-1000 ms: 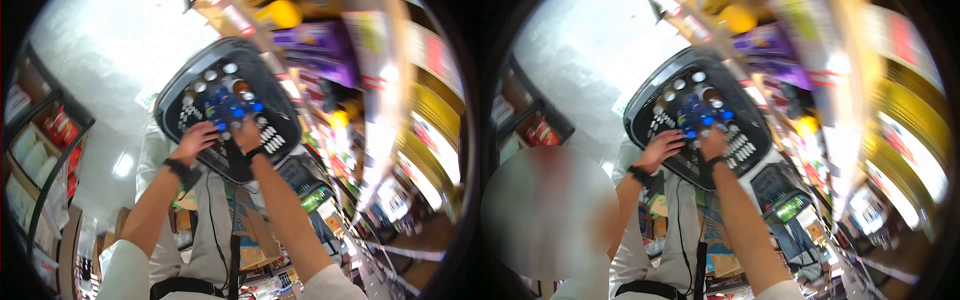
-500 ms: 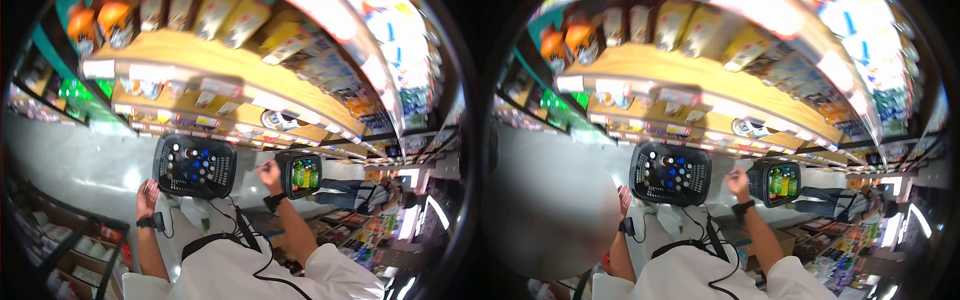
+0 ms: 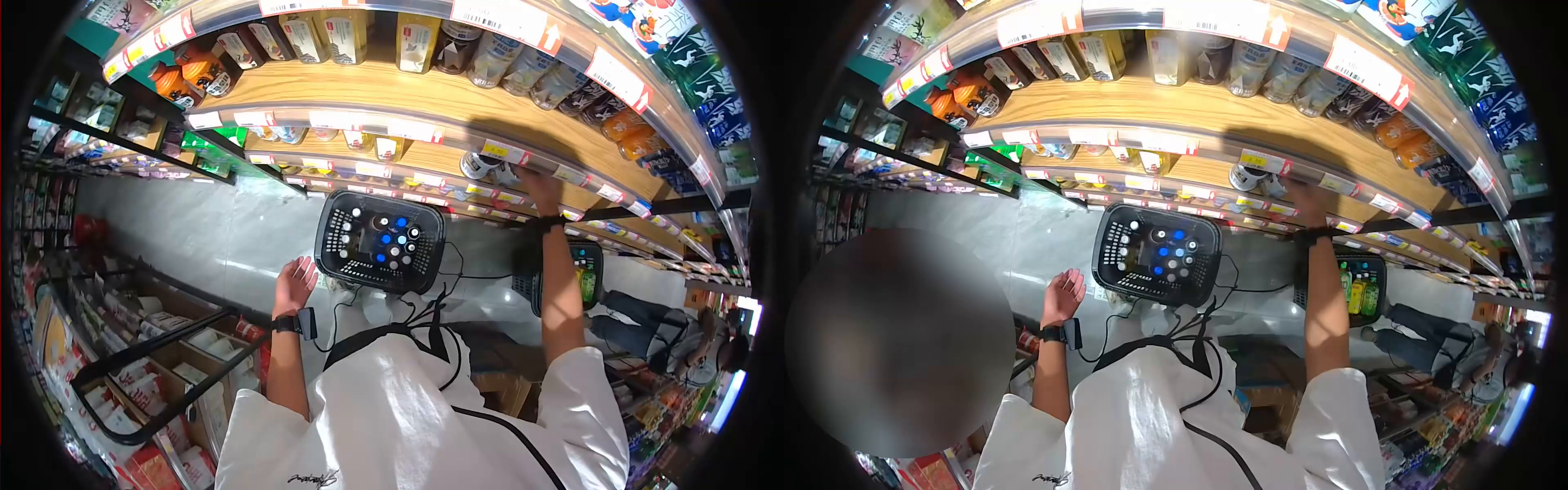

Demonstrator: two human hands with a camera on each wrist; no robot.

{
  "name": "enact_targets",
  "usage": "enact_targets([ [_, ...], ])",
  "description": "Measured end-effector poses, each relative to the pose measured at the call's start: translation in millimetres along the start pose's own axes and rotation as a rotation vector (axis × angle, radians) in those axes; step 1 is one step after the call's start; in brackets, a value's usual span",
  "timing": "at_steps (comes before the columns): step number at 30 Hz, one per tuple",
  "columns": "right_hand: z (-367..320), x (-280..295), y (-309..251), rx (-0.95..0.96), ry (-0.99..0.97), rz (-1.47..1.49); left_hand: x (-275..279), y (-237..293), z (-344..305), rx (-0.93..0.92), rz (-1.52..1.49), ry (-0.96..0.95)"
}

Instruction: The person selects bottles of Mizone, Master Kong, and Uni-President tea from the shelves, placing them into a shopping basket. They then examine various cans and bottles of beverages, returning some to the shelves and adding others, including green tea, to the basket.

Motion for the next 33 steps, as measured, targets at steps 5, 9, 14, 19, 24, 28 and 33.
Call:
enact_targets([
  [5, -48.3, 10.1, -37.0, -0.104, 0.174, 0.55, 13.7, -8.3, -7.4, -0.01, -0.018, 0.051],
  [9, -68.8, 21.4, -30.5, -0.103, 0.26, 0.394, 24.9, -13.3, -9.5, 0.006, -0.074, 0.088],
  [14, -104.6, 18.9, -34.0, -0.08, 0.427, 0.263, 20.6, -11.3, 2.2, 0.048, -0.115, 0.06],
  [19, -178.9, 6.9, -54.5, -0.577, 0.627, 1.3, -20.5, 3.2, 17.3, 0.139, -0.313, -0.161],
  [24, -218.0, -13.3, -99.2, -0.623, 0.219, 1.4, -98.8, -2.5, 15.3, 0.285, -0.163, -0.374],
  [28, -221.3, -41.4, -150.0, -0.66, -0.097, 1.279, -174.7, -34.6, -5.2, 0.391, 0.25, -0.497],
  [33, -221.9, -114.4, -192.2, -0.508, -0.393, 0.842, -178.6, -67.0, -3.6, 0.35, 0.345, -0.568],
])
Point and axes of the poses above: each hand's wrist, its own z-axis towards the middle knuckle, its own x-axis out of the back of the hand, y = z × x, the point moved 6 cm from there along z, towards the middle knuckle, and after that the axes turned 3 degrees about -y, right-handed, at the moved point
